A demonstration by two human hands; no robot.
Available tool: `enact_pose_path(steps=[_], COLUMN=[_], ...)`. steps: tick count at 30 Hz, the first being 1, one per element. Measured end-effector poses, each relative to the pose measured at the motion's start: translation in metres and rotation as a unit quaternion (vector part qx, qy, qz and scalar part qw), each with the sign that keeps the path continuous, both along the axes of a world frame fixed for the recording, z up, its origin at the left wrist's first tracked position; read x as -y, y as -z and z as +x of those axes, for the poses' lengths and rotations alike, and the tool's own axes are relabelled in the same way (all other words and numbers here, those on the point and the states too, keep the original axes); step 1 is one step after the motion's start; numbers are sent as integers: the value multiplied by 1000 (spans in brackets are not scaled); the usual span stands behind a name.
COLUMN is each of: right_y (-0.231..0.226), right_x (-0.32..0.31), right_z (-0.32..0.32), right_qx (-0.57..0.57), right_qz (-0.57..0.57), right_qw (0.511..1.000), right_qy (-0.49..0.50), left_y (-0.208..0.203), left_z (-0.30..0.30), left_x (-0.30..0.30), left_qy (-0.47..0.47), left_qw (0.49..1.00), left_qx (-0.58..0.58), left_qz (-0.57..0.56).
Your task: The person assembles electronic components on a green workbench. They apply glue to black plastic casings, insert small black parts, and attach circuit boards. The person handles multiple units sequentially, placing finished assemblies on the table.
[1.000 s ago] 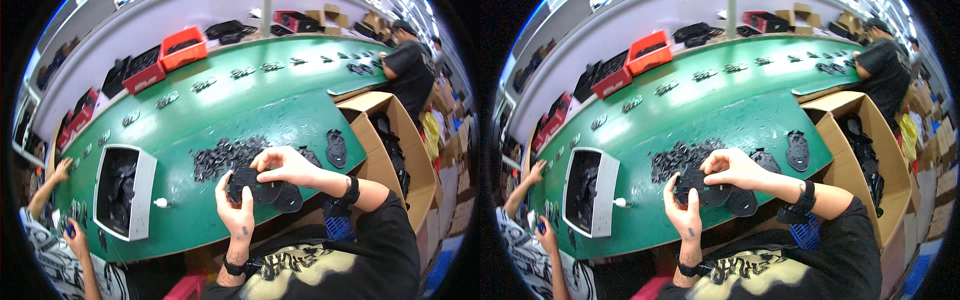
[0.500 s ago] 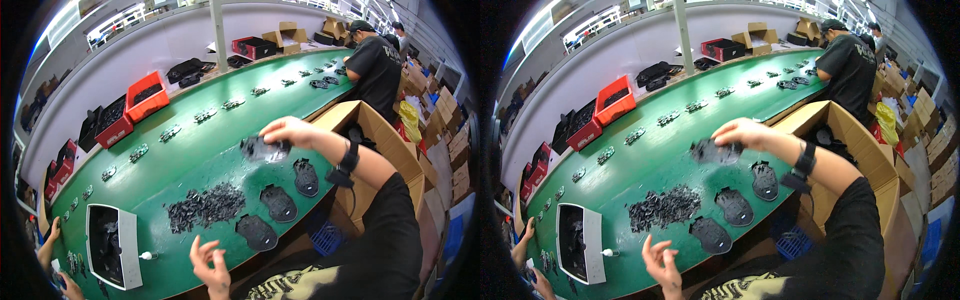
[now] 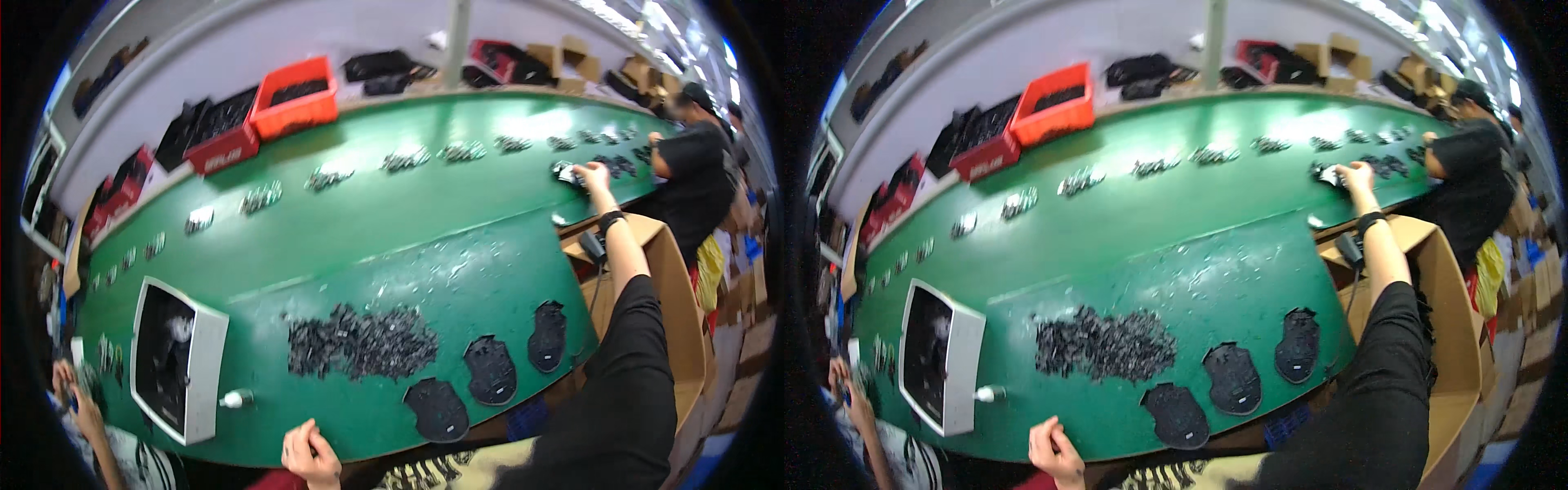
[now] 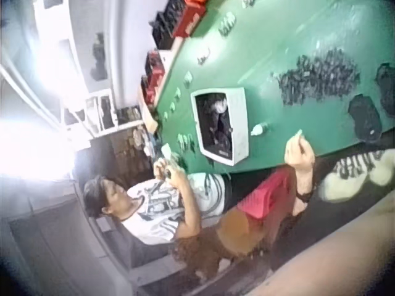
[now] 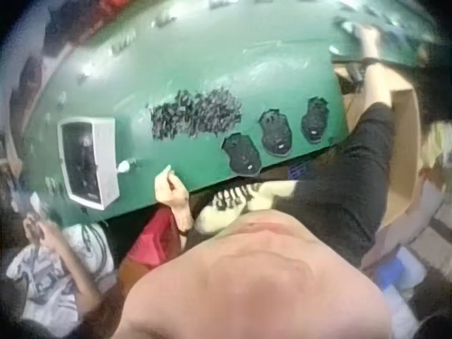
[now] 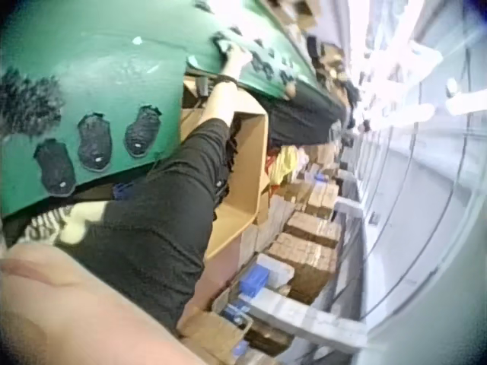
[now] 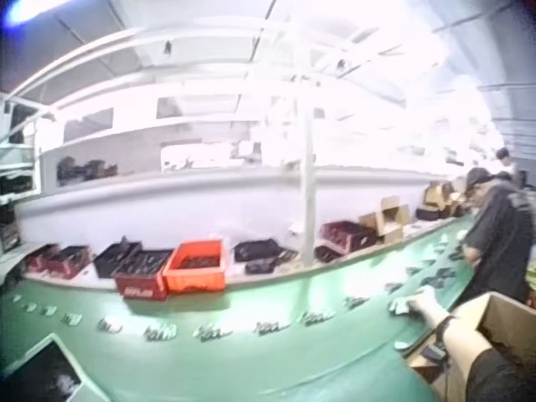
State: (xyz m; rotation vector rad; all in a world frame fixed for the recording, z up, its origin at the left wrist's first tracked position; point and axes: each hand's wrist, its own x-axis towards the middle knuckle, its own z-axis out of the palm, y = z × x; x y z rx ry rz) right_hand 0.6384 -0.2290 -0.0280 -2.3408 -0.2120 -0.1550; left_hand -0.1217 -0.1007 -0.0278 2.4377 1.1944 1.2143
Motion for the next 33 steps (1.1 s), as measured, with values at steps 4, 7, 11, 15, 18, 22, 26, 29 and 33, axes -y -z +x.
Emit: enact_pose_path(steps=[4, 7, 11, 15, 18, 22, 26, 29, 33], right_y=[16, 13, 15, -66, -133, -147, -103, -77, -60], right_x=[26, 36, 21, -26, -79, -112, -119, -121, -122], right_z=[30, 36, 36, -33, -176, -349, -406, -404, -400], right_qx=[71, 51, 137, 337, 120, 17, 139, 149, 79], right_qz=[-151, -233, -222, 47, 69, -123, -182, -152, -101], right_qw=[986, 969, 957, 934, 888, 734, 659, 687, 725], right_qy=[16, 55, 126, -107, -438, -667, -716, -695, -676], left_y=[-6, -10, -7, -13, -18, -40, -49, -36, -29], left_z=[0, 1, 0, 5, 7, 40, 86, 97, 84], left_x=[-3, -1, -1, -4, -2, 13, 24, 24, 21], left_qy=[9, 2, 4, 31, 55, 164, 203, 224, 225], left_qw=[999, 998, 998, 999, 997, 976, 971, 963, 958], left_qx=[-36, -34, -15, -3, -5, 20, -49, -68, 25], left_qz=[-23, -45, -57, -33, -57, -139, -119, -131, -178])
